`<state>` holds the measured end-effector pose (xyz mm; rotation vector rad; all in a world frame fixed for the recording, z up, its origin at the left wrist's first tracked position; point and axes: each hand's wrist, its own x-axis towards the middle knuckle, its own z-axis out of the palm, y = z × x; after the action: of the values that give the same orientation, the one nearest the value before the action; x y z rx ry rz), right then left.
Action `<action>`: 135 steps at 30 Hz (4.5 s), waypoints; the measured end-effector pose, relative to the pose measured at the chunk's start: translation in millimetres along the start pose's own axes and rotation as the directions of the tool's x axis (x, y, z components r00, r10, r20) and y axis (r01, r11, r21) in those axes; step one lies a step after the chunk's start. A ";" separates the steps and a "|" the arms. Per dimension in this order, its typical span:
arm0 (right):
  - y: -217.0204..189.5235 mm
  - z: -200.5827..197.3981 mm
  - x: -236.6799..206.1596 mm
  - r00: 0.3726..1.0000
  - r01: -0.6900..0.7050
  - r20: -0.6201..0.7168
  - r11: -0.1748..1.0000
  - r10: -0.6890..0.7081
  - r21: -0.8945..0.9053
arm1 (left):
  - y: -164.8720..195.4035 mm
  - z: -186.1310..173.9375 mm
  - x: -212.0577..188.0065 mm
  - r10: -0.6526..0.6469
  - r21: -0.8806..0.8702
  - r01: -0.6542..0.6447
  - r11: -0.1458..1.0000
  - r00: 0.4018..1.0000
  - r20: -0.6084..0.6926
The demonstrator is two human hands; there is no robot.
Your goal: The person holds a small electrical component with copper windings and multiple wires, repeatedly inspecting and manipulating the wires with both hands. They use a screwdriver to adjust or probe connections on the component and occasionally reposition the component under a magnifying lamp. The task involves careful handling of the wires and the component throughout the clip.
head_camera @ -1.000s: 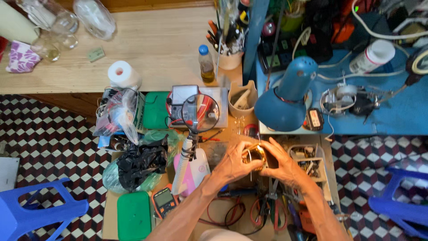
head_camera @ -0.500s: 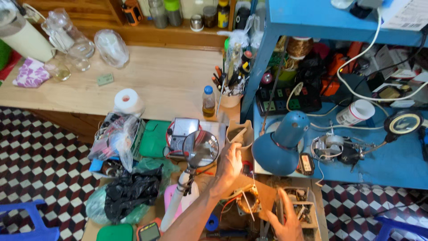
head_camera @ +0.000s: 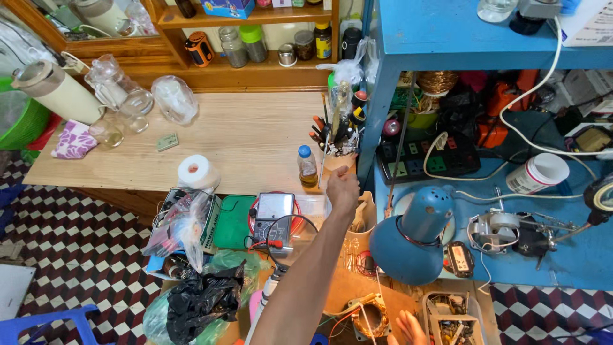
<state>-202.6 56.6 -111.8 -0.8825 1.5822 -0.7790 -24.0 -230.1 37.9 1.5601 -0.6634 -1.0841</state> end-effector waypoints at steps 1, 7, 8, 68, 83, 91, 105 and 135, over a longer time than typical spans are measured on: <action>-2.9 0.6 4.3 1.000 -0.012 0.000 1.000 0.012 -0.005 | 1.7 3.0 8.6 0.072 0.061 -0.069 0.996 0.996 -0.046; 2.7 -4.4 33.6 0.997 -0.072 0.024 0.997 0.072 -0.008 | -5.0 27.4 52.8 0.299 0.380 -0.235 0.895 0.946 -0.121; 5.9 -3.9 40.6 0.996 -0.080 0.034 0.997 0.080 -0.004 | -6.8 31.3 58.8 0.317 0.365 -0.251 0.897 0.939 -0.132; -59.1 23.4 -250.3 0.992 -0.050 -0.068 0.814 0.110 0.579 | -61.2 -225.7 -344.8 -0.141 0.209 0.016 0.978 0.789 0.598; -35.5 8.3 -274.3 0.980 -0.189 0.076 0.747 0.182 0.638 | -103.6 -218.1 -348.2 -0.418 0.196 0.377 0.905 0.709 0.568; -8.7 18.0 -273.4 0.980 -0.160 -0.003 0.792 0.201 0.589 | -89.8 -212.6 -358.8 -0.334 0.236 0.240 0.942 0.750 0.570; -16.5 21.9 -211.3 0.980 -0.081 -0.099 0.806 0.171 0.587 | -94.2 -156.6 -263.6 0.095 0.566 -0.584 0.582 0.740 0.666; -55.8 11.2 -216.4 0.972 0.027 -0.215 0.869 0.092 0.495 | -97.4 -166.5 -236.9 -0.110 0.554 -0.574 0.602 0.628 0.770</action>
<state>-159.7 214.9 40.5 -0.3950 1.4861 -1.2327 11.0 72.7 17.7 1.5415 -2.1429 -1.2794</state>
